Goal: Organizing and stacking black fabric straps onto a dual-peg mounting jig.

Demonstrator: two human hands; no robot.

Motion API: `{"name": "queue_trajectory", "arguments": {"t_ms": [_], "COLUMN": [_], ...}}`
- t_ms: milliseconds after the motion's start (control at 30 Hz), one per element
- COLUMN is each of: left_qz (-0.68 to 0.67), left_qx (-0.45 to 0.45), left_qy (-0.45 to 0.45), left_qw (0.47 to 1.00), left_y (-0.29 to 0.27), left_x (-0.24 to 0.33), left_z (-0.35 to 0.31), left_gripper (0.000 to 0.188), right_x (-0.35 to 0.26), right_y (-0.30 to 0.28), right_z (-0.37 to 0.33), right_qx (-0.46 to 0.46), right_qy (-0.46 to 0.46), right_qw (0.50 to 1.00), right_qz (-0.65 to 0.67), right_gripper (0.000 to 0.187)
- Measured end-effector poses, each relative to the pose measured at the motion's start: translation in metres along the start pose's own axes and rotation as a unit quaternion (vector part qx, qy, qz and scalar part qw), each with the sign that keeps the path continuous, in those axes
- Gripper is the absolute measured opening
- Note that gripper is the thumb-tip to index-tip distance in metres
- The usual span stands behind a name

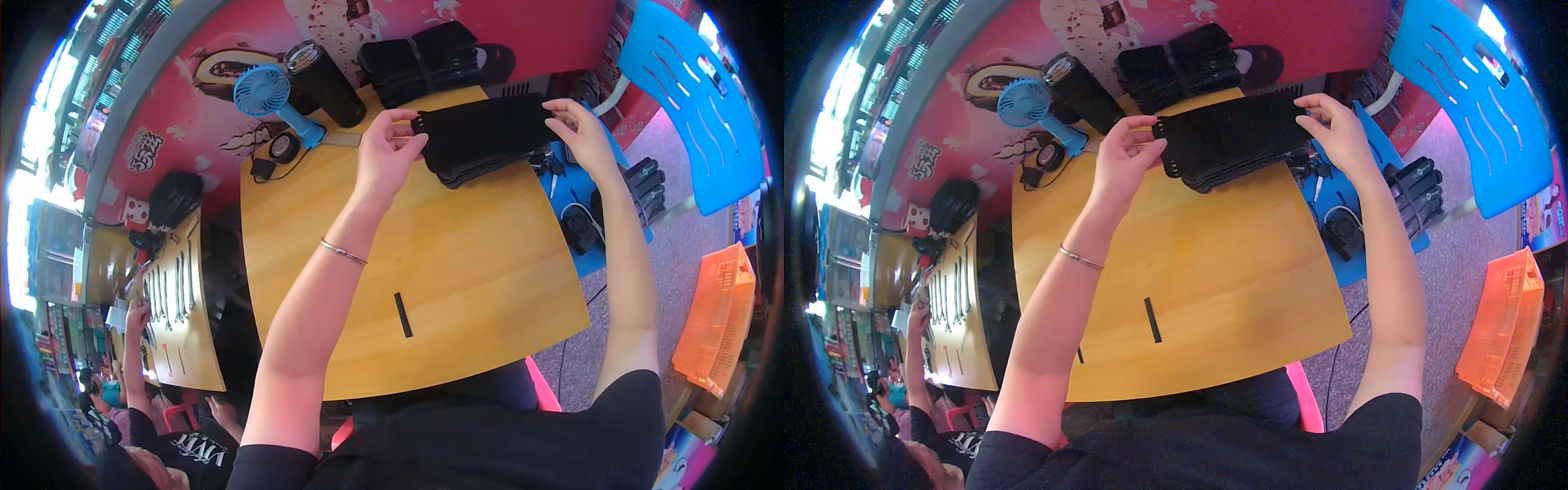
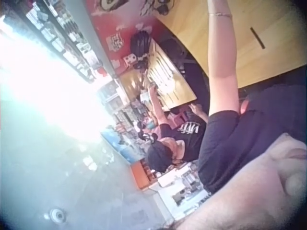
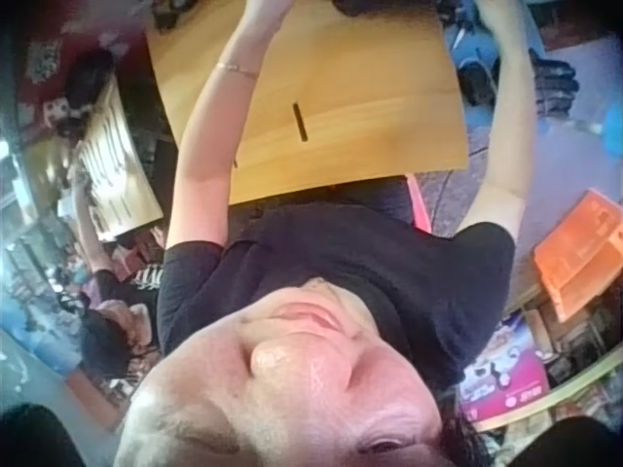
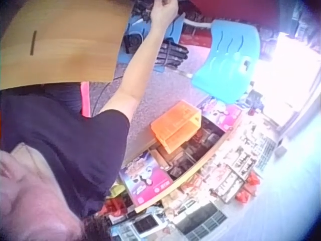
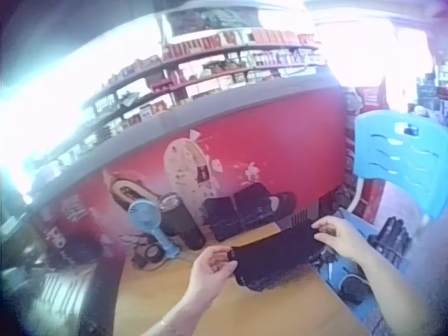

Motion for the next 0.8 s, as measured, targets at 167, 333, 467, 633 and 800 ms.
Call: {"name": "queue_trajectory", "arguments": {"t_ms": [167, 333, 467, 633, 800], "left_qz": [0.000, 0.034, 0.043, 0.057, 0.104], "left_qx": [0.015, 0.038, 0.052, 0.057, 0.086], "left_qy": [-0.011, 0.011, 0.025, 0.025, 0.054], "left_qw": [1.000, 0.999, 0.997, 0.996, 0.989], "left_y": [0.005, 0.007, 0.007, 0.011, 0.007], "left_x": [-0.012, -0.019, -0.029, -0.033, -0.044], "left_z": [0.009, 0.014, 0.020, 0.022, 0.026], "left_gripper": [0.036, 0.036, 0.036, 0.036, 0.034], "right_x": [0.016, 0.014, 0.014, 0.015, 0.014], "right_y": [0.003, 0.005, 0.009, 0.009, 0.012], "right_z": [0.007, 0.010, 0.010, 0.008, 0.010], "right_qx": [-0.010, -0.002, -0.007, -0.005, -0.008], "right_qy": [0.006, -0.011, -0.004, 0.000, -0.004], "right_qw": [0.999, 0.998, 0.996, 0.995, 0.995], "right_qz": [-0.034, -0.061, -0.085, -0.099, -0.098], "right_gripper": [0.025, 0.025, 0.025, 0.025, 0.024]}}
Point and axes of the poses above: each hand's wrist, its own z-axis towards the middle knuckle, its own y-axis out of the palm, x = y × z, the point moved 1 cm from there along z, towards the middle knuckle, and after that the axes turned 13 degrees about -y, right-handed, at the moved point
